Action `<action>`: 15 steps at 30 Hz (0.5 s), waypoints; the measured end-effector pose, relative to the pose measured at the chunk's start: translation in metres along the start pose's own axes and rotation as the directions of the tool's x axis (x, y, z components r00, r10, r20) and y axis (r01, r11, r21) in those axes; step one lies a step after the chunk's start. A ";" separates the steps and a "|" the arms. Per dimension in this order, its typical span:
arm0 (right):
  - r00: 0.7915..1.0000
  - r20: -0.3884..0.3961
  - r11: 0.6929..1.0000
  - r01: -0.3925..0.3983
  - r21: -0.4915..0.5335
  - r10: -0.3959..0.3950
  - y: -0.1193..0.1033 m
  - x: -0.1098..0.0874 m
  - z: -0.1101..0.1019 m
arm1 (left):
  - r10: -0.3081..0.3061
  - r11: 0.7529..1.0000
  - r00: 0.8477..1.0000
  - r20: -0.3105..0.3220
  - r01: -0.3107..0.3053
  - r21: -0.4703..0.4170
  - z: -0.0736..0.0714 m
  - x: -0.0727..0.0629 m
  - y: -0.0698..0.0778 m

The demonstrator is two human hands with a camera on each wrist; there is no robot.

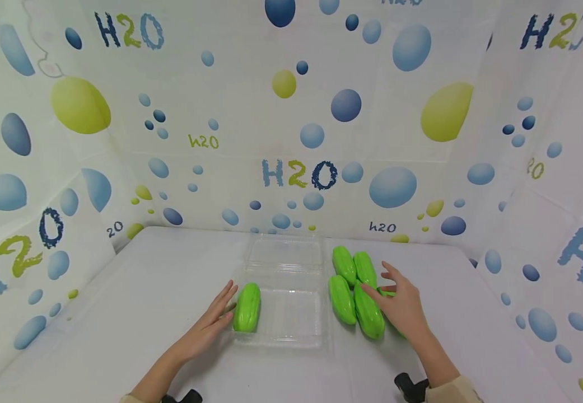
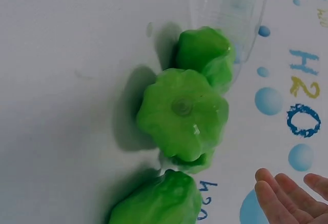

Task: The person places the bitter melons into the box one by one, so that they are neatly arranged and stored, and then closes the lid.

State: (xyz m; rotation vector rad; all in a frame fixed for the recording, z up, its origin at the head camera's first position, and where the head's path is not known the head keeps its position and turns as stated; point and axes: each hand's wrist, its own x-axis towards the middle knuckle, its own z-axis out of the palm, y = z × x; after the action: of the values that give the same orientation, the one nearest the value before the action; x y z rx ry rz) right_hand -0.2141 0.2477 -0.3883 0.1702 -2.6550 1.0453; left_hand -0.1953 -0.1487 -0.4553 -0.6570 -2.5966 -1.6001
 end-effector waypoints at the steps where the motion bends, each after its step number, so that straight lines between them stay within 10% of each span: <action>1: 1.000 -0.003 1.000 0.002 -0.005 -0.002 0.001 -0.001 -0.001 | 0.004 1.000 1.000 0.001 -0.004 -0.002 0.000 0.000 0.000; 15: 0.999 -0.052 0.999 0.012 -0.032 -0.013 0.017 -0.007 -0.007 | 0.014 1.000 1.000 0.003 -0.014 -0.026 -0.001 0.000 0.000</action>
State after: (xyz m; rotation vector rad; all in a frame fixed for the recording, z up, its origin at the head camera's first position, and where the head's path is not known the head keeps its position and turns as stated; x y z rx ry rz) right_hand -0.2096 0.2650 -0.3971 0.1504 -2.6188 0.9893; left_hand -0.1952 -0.1491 -0.4548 -0.6779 -2.5718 -1.6333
